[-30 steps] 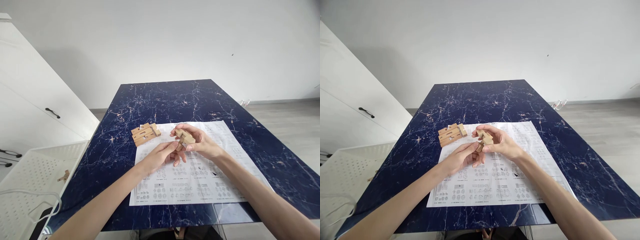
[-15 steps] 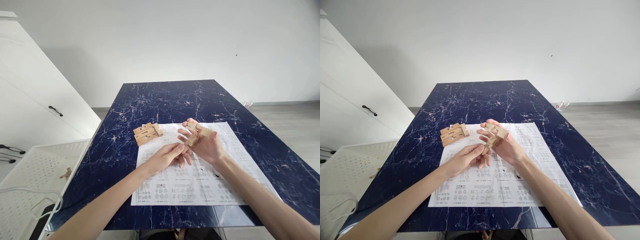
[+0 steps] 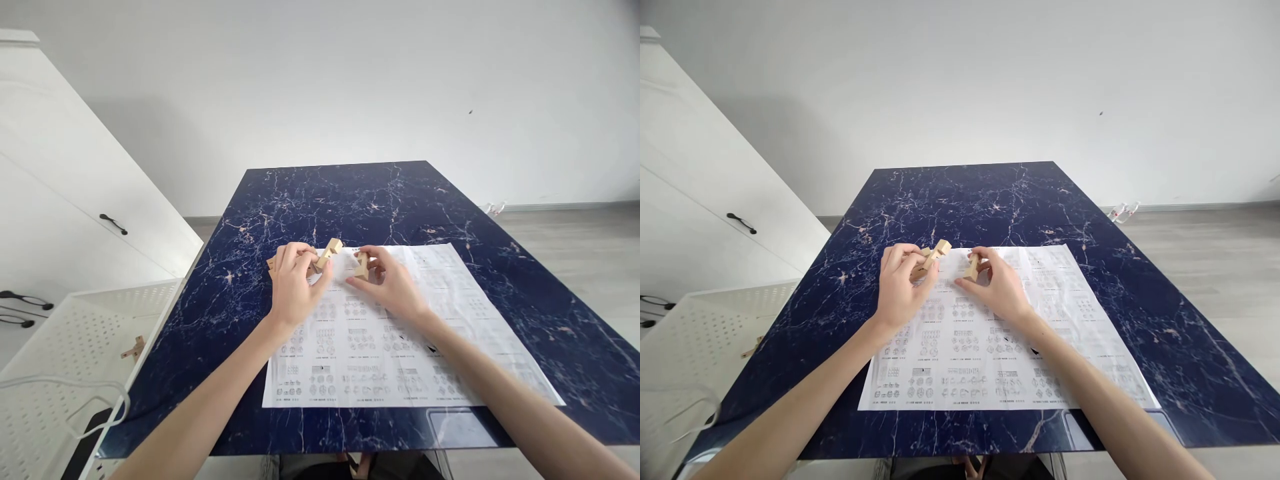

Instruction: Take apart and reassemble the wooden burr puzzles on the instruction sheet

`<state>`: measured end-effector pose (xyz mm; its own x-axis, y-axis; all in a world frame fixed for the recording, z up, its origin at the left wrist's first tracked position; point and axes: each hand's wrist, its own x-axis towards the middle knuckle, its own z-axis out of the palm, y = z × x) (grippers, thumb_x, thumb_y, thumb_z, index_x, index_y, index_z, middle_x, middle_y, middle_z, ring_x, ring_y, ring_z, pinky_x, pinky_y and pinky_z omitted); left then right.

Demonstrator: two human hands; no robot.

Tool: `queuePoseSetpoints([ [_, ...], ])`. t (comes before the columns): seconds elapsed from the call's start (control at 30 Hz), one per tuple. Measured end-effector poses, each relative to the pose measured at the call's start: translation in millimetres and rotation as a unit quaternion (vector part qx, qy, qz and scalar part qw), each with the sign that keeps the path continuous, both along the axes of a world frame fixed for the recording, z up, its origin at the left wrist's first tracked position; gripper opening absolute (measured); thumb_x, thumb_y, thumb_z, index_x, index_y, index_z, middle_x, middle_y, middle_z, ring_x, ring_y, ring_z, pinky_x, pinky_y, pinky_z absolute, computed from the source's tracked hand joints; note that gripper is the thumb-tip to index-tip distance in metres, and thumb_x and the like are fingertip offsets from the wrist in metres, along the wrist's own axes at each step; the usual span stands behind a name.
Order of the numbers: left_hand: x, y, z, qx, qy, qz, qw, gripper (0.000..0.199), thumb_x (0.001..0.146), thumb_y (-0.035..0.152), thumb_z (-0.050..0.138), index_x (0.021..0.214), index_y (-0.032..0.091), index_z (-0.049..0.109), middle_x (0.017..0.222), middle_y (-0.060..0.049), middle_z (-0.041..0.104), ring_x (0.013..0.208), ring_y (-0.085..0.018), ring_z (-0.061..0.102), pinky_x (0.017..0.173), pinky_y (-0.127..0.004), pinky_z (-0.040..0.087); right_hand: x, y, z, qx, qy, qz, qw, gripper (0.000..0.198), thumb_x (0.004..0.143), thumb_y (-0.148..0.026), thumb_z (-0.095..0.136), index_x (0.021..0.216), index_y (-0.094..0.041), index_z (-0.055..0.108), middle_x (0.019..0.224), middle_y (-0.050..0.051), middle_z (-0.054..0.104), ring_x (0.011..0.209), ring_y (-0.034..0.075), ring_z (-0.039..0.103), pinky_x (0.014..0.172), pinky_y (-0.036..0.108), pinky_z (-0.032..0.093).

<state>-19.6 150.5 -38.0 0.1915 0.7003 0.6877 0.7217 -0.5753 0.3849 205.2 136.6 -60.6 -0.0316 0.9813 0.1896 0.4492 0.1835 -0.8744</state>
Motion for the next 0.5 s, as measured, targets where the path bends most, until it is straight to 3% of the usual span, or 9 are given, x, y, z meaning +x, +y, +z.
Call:
queuePoseSetpoints([
  [0.1,-1.9,3.6,-2.6,-0.007,0.034,0.029,0.999,0.025,0.100,0.033,0.068,0.079,0.022,0.059,0.112,-0.010,0.066,0.108,-0.029,0.059,0.098,-0.049,0.052,-4.5,-3.5,0.4,0.001,-0.063,0.040,0.997,0.066,0.084,-0.053,0.085,0.139,-0.024,0.061,0.115,0.012,0.075,0.084,0.027,0.069,0.077,0.046,0.061],
  [0.2,0.7,2.4,-4.6,-0.008,0.049,0.032,0.998,0.027,0.097,0.032,0.072,0.076,0.023,0.056,0.113,-0.010,0.066,0.111,-0.030,0.059,0.098,-0.050,0.052,-7.6,-5.1,-1.1,0.007,-0.075,0.063,0.995,0.065,0.087,-0.049,0.081,0.144,-0.025,0.060,0.125,0.014,0.073,0.077,0.024,0.068,0.075,0.047,0.063],
  [0.33,3.0,1.9,-7.5,-0.001,0.089,0.015,0.996,0.032,0.097,0.035,0.073,0.075,0.023,0.055,0.115,-0.012,0.066,0.115,-0.032,0.058,0.099,-0.051,0.052,-10.3,-4.8,-4.3,0.024,-0.049,0.083,0.995,0.064,0.092,-0.044,0.077,0.150,-0.027,0.057,0.144,0.015,0.064,0.084,0.024,0.071,0.084,0.049,0.065],
  [0.5,2.5,2.6,-8.3,-0.011,0.139,-0.030,0.990,0.032,0.101,0.045,0.070,0.082,0.022,0.059,0.122,-0.015,0.063,0.121,-0.035,0.056,0.104,-0.054,0.051,-11.0,-2.6,-6.6,0.018,-0.050,0.093,0.994,0.064,0.095,-0.044,0.074,0.152,-0.024,0.054,0.151,0.017,0.059,0.104,0.029,0.073,0.096,0.053,0.064],
])
